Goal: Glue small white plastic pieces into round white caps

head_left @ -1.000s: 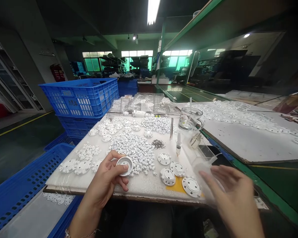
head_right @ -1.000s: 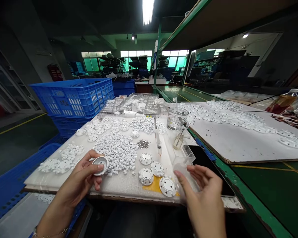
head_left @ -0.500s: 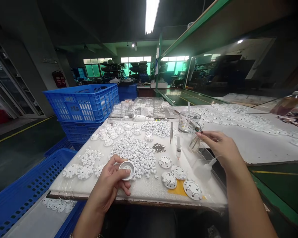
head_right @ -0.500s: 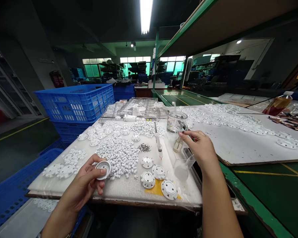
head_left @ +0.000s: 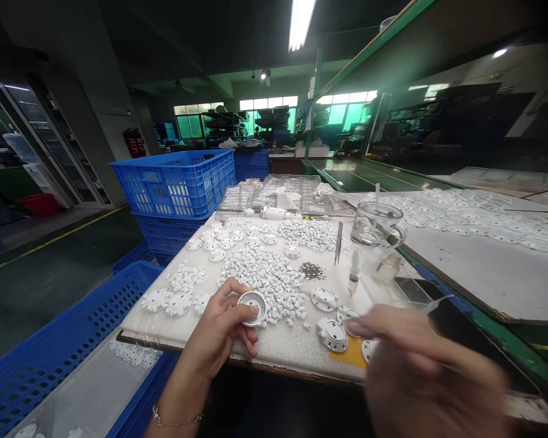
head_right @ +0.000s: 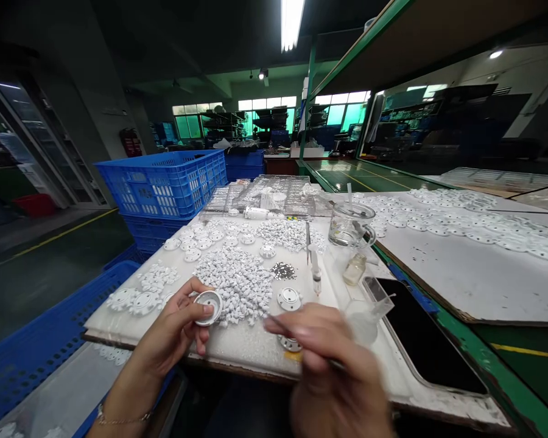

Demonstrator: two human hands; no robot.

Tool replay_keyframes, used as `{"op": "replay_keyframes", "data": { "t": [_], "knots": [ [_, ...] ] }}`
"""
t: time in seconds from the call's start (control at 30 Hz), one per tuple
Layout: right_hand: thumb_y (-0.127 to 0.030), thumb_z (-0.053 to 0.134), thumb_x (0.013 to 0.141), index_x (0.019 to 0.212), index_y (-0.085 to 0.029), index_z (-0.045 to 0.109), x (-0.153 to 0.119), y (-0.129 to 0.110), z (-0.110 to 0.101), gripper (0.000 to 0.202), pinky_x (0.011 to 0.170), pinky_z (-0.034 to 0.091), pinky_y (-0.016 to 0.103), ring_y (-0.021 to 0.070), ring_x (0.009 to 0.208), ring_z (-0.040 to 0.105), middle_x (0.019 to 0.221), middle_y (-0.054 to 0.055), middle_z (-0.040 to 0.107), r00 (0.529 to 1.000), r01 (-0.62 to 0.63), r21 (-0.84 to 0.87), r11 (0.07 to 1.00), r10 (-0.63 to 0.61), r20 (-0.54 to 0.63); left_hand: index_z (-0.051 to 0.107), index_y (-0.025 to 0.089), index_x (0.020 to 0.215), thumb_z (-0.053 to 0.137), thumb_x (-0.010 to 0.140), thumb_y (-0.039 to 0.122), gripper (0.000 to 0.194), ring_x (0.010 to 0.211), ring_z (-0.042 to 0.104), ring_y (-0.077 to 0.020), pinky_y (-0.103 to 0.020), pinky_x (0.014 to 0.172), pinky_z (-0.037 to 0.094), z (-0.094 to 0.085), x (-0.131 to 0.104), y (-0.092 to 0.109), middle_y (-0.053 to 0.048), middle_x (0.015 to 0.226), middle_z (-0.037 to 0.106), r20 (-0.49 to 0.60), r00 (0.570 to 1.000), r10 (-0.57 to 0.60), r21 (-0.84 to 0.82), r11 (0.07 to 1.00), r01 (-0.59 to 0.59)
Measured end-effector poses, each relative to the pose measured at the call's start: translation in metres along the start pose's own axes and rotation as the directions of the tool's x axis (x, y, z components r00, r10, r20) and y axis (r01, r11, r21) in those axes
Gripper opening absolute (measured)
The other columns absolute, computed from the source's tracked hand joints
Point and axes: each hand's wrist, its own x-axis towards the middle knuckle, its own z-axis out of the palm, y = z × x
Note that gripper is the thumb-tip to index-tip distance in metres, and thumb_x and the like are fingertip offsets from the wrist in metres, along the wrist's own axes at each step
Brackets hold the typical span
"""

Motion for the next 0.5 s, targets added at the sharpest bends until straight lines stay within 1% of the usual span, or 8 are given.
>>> {"op": "replay_keyframes", "data": {
  "t": [0.03, 0.07, 0.1, 0.13, 0.2, 0.27, 0.37, 0.5],
  "knots": [
    [-0.021, 0.056, 0.094, 0.101, -0.025, 0.062, -0.01, 0.002, 0.01, 0.01, 0.073, 0.052, 0.04, 0.0198, 0.078, 0.065, 0.084, 0.002, 0.068, 0.993, 0.033, 0.054, 0.998, -0.039, 0.113, 0.048, 0.021, 0.085, 0.079, 0.069, 0.023, 0.035, 0.038, 0.057, -0.0098, -0.017, 0.031, 0.049, 0.0, 0.0, 0.0, 0.008, 0.058, 0.06, 0.004, 1.0, 0.003, -0.003, 1.0, -0.003],
    [-0.012, 0.052, 0.094, 0.106, -0.024, 0.061, -0.018, 0.005, 0.018, 0.018, 0.074, 0.053, 0.039, 0.019, 0.082, 0.066, 0.087, 0.003, 0.069, 0.974, 0.057, 0.101, 0.993, -0.078, 0.211, 0.048, 0.02, 0.086, 0.079, 0.069, 0.023, 0.035, 0.038, 0.056, -0.0098, -0.017, 0.032, 0.049, 0.0, 0.0, 0.0, 0.008, 0.057, 0.06, 0.009, 1.0, 0.009, -0.008, 1.0, -0.009],
    [-0.007, 0.048, 0.094, 0.11, -0.023, 0.059, -0.024, 0.009, 0.026, 0.025, 0.075, 0.053, 0.037, 0.0182, 0.085, 0.066, 0.09, 0.003, 0.069, 0.955, 0.055, 0.13, 0.99, -0.09, 0.284, 0.049, 0.02, 0.086, 0.079, 0.069, 0.022, 0.035, 0.038, 0.056, -0.0097, -0.017, 0.032, 0.049, 0.0, 0.0, 0.0, 0.007, 0.057, 0.06, 0.015, 1.0, 0.013, -0.013, 1.0, -0.013],
    [-0.005, 0.046, 0.095, 0.111, -0.022, 0.058, -0.028, 0.013, 0.031, 0.027, 0.075, 0.053, 0.035, 0.0171, 0.088, 0.065, 0.092, 0.003, 0.069, 0.946, 0.034, 0.138, 0.99, -0.076, 0.314, 0.049, 0.02, 0.087, 0.079, 0.069, 0.022, 0.035, 0.038, 0.056, -0.0096, -0.017, 0.032, 0.049, 0.0, 0.0, 0.0, 0.007, 0.057, 0.06, 0.02, 1.0, 0.017, -0.017, 1.0, -0.017],
    [-0.003, 0.043, 0.095, 0.109, -0.021, 0.058, -0.032, 0.019, 0.038, 0.027, 0.075, 0.053, 0.031, 0.0149, 0.088, 0.065, 0.092, 0.003, 0.067, 0.947, 0.004, 0.133, 0.991, -0.046, 0.318, 0.05, 0.019, 0.086, 0.078, 0.069, 0.021, 0.033, 0.038, 0.056, -0.0092, -0.018, 0.032, 0.05, 0.0, 0.0, 0.0, 0.007, 0.058, 0.061, 0.027, 0.999, 0.02, -0.024, 1.0, -0.019],
    [-0.003, 0.043, 0.095, 0.107, -0.021, 0.057, -0.032, 0.022, 0.039, 0.025, 0.076, 0.052, 0.028, 0.0132, 0.088, 0.064, 0.092, 0.002, 0.066, 0.947, -0.012, 0.116, 0.993, -0.026, 0.32, 0.05, 0.019, 0.086, 0.078, 0.07, 0.02, 0.032, 0.038, 0.056, -0.009, -0.018, 0.032, 0.051, 0.0, 0.001, 0.0, 0.007, 0.059, 0.062, 0.032, 0.999, 0.018, -0.028, 0.999, -0.017],
    [-0.003, 0.043, 0.096, 0.107, -0.021, 0.056, -0.032, 0.024, 0.039, 0.025, 0.079, 0.052, 0.027, 0.0123, 0.091, 0.064, 0.093, 0.001, 0.066, 0.936, -0.015, 0.115, 0.993, -0.027, 0.35, 0.05, 0.019, 0.086, 0.077, 0.072, 0.019, 0.03, 0.039, 0.057, -0.009, -0.019, 0.033, 0.052, -0.002, 0.002, -0.001, 0.007, 0.06, 0.062, 0.048, 0.999, 0.021, -0.042, 0.999, -0.019],
    [-0.002, 0.046, 0.095, 0.109, -0.021, 0.057, -0.033, 0.026, 0.039, 0.026, 0.078, 0.052, 0.027, 0.0122, 0.092, 0.065, 0.095, 0.002, 0.068, 0.932, -0.011, 0.098, 0.995, -0.025, 0.361, 0.051, 0.019, 0.087, 0.076, 0.073, 0.017, 0.029, 0.039, 0.058, -0.0094, -0.019, 0.032, 0.053, -0.004, 0.003, -0.002, 0.007, 0.063, 0.063, 0.057, 0.998, 0.033, -0.055, 0.998, -0.03]
  ]
}}
